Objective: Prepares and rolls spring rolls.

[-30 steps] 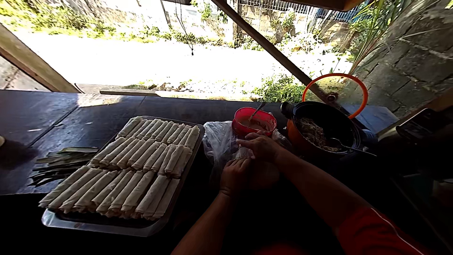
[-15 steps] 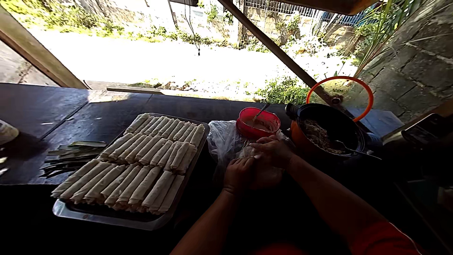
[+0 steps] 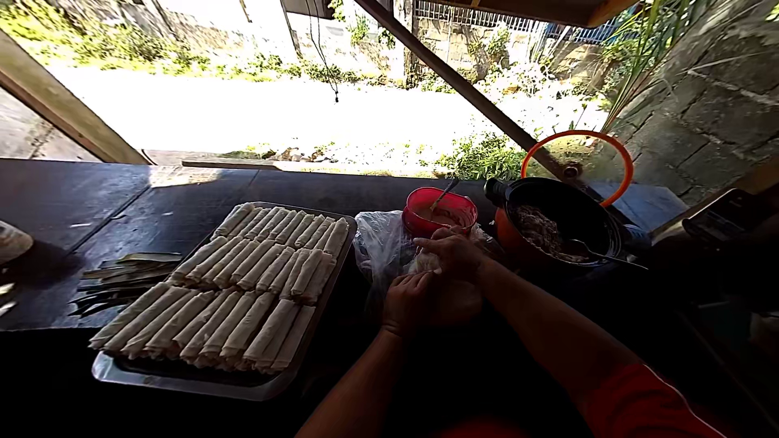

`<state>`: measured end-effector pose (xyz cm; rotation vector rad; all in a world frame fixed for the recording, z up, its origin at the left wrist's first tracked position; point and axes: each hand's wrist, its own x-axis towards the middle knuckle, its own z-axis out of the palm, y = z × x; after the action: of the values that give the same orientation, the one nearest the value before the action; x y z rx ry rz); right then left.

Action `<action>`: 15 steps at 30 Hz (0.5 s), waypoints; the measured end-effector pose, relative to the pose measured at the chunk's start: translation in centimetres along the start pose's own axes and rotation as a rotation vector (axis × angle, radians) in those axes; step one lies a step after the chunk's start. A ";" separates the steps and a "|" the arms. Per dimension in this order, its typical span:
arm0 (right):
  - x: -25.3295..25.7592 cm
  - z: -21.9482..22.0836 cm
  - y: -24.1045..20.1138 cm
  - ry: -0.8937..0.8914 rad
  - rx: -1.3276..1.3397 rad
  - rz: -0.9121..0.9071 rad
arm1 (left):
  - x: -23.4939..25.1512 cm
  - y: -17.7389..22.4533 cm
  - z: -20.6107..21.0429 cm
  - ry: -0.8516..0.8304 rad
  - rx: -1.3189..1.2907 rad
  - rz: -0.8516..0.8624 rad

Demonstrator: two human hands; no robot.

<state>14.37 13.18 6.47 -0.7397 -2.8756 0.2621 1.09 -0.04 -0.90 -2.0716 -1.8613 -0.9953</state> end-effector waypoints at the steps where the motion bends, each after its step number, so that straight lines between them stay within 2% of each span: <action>1: 0.1 0.0 -0.3 0.031 0.020 -0.037 | 0.0 0.0 0.0 -0.003 0.004 -0.005; 3: 0.3 0.1 -0.8 -0.026 0.001 -0.059 | 0.0 0.0 0.0 0.000 0.014 -0.006; 5: 0.6 0.1 -0.6 -0.102 -0.048 0.012 | 0.0 0.1 -0.1 -0.008 0.019 0.000; 7: 0.7 -0.4 -0.1 -0.033 -0.037 0.023 | 0.1 0.1 0.1 -0.002 0.017 -0.002; 9: 0.4 -0.5 -0.4 0.036 0.024 -0.066 | 0.1 0.1 0.1 0.005 0.011 -0.012; 11: 0.2 -0.2 -0.8 -0.042 0.024 -0.096 | 0.0 0.2 0.1 0.006 0.012 -0.012; 13: 0.2 -0.2 -0.5 -0.117 -0.030 0.000 | 0.0 0.3 0.0 -0.003 0.014 -0.010; 15: -0.3 -0.7 0.3 -0.058 0.008 0.090 | 0.1 0.3 0.0 0.001 0.006 -0.015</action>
<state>14.91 13.35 7.06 -0.8755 -2.8975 0.3106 1.41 -0.02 -0.77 -2.0570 -1.8793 -0.9931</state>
